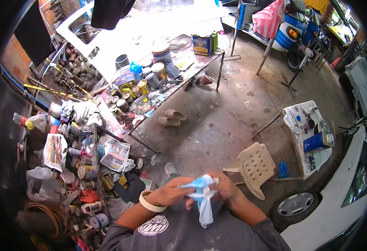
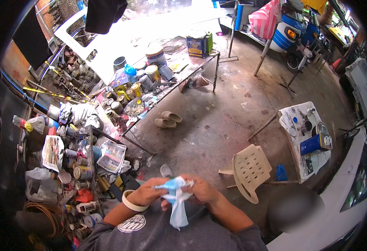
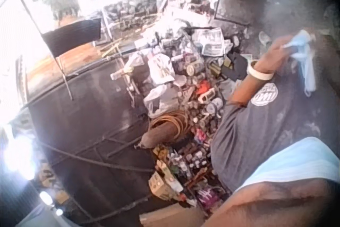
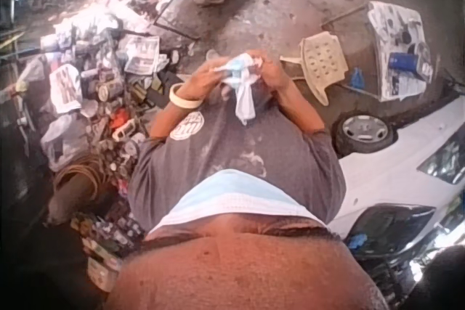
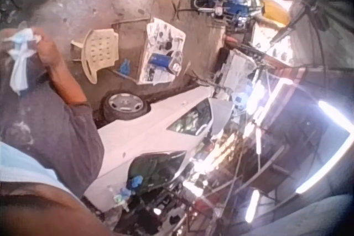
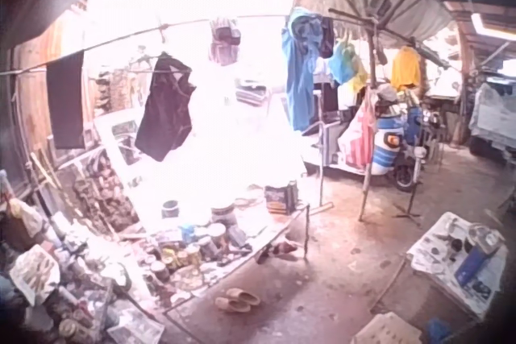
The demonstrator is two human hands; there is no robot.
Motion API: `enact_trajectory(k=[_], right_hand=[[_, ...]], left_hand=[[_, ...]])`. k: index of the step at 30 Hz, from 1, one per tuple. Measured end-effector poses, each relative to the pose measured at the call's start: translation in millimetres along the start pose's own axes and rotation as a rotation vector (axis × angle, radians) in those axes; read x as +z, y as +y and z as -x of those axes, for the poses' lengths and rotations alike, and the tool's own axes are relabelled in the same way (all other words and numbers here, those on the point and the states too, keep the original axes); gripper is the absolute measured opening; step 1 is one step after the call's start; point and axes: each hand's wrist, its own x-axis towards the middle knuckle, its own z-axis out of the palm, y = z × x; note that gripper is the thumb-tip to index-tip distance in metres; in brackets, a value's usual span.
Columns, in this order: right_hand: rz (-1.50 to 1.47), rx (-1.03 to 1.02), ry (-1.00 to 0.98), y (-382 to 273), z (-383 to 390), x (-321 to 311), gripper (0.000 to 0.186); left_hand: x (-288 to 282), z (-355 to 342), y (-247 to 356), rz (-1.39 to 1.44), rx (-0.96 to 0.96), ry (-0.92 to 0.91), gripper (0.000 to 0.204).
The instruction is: The person prepares paint by cutting a face mask to use as a filter, pouring paint into a container, and then mixing it with a stick.
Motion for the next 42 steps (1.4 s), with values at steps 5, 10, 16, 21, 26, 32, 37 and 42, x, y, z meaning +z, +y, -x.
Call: enact_trajectory(k=[5,10,16,21,26,32,37,42], right_hand=[[0.654,-0.015,0.386,-24,-24,11,0.027],[1.181,-0.163,0.516,-26,-31,27,0.032],[1.396,-0.273,0.859,-16,-32,21,0.034],[1.33,-0.21,0.686,-8,-32,22,0.035],[0.985,-0.134,0.788,-8,-37,17,0.031],[1.256,-0.207,0.693,-6,-50,4,0.026],[1.329,-0.179,0.814,3,-72,-15,0.025],[1.381,-0.197,0.596,-2,-118,-31,0.022]], left_hand=[[3,-23,13,-1.101,0.447,0.599,0.027],[-5,-36,13,-1.259,0.467,0.68,0.013],[-13,-36,-6,-1.032,0.204,0.776,0.02],[-6,-39,-15,-1.163,0.211,0.736,0.019],[-12,-44,-22,-1.11,0.322,0.764,0.018],[-27,-48,-15,-1.143,0.205,0.714,0.022],[-41,-55,-9,-1.237,0.094,0.711,0.022],[-81,-59,6,-1.318,0.146,0.693,0.023]])
